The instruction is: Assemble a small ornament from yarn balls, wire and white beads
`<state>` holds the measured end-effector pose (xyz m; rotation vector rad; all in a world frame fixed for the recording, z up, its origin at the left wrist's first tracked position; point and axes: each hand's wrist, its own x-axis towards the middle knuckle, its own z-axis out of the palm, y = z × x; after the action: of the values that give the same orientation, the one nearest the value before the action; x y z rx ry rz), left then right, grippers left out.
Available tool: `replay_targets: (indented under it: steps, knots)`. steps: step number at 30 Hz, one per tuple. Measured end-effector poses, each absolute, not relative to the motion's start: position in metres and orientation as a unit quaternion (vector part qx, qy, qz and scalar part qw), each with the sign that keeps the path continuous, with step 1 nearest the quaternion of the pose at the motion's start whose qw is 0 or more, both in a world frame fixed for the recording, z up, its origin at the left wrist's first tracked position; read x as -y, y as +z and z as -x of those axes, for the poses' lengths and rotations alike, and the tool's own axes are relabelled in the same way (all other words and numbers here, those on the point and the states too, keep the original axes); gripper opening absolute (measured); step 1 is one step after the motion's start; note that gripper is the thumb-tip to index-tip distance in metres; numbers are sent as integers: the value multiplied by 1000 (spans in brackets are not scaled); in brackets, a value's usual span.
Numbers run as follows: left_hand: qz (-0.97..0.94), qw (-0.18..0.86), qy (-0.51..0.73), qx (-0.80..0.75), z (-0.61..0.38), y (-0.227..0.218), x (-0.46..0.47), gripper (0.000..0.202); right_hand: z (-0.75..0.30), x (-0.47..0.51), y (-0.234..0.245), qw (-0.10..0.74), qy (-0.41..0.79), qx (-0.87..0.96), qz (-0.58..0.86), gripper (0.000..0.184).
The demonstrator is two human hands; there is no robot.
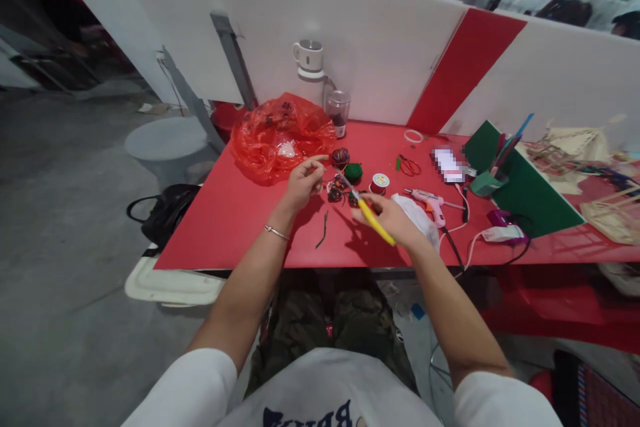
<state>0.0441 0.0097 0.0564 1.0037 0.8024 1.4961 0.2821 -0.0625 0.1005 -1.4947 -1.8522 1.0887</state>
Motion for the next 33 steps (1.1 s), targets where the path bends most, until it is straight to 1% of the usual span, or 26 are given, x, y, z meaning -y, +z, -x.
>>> replay_targets:
  steps: [2, 4, 7, 9, 11, 12, 13, 15, 16, 18, 20, 21, 27, 30, 33]
  knots:
    - [-414, 515, 651, -374, -38, 60, -11, 34, -292, 67, 85, 176, 278, 734, 594, 52]
    - [-399, 486, 671, -393, -34, 62, -12, 28, -298, 69, 71, 110, 217, 770, 590, 51]
    - [-373, 479, 684, -404, -34, 61, -16, 24, -298, 63, 65, 80, 192, 823, 529, 48]
    - [-362, 494, 679, -405, -36, 59, -17, 23, -290, 55, 70, 89, 156, 840, 512, 38]
    - [-354, 512, 672, -401, -38, 57, -18, 24, -275, 44, 76, 129, 122, 831, 528, 24]
    - [-348, 521, 670, -398, -39, 56, -18, 25, -264, 37, 78, 168, 124, 815, 540, 23]
    - [-343, 530, 666, -397, -40, 55, -18, 26, -252, 29, 79, 215, 142, 802, 539, 26]
    - [-338, 546, 656, -396, -41, 53, -18, 30, -227, 13, 78, 318, 219, 768, 510, 26]
    - [-337, 550, 653, -397, -42, 53, -18, 31, -216, 4, 75, 345, 260, 750, 501, 27]
    - [-342, 550, 650, -397, -42, 51, -19, 33, -197, -13, 66, 375, 298, 731, 486, 29]
    - [-351, 547, 649, -397, -43, 49, -20, 35, -185, -27, 56, 397, 327, 722, 462, 24]
    - [-356, 546, 646, -396, -42, 48, -21, 37, -182, -32, 51, 409, 348, 712, 452, 25]
    - [-333, 557, 631, -425, -41, 41, -24, 41, -183, -35, 35, 456, 506, 589, 435, 46]
    - [-329, 577, 599, -447, -41, 40, -23, 45, -184, -33, 36, 479, 529, 560, 420, 46]
    - [-348, 581, 578, -455, -41, 40, -21, 48, -185, -33, 37, 519, 518, 540, 413, 42]
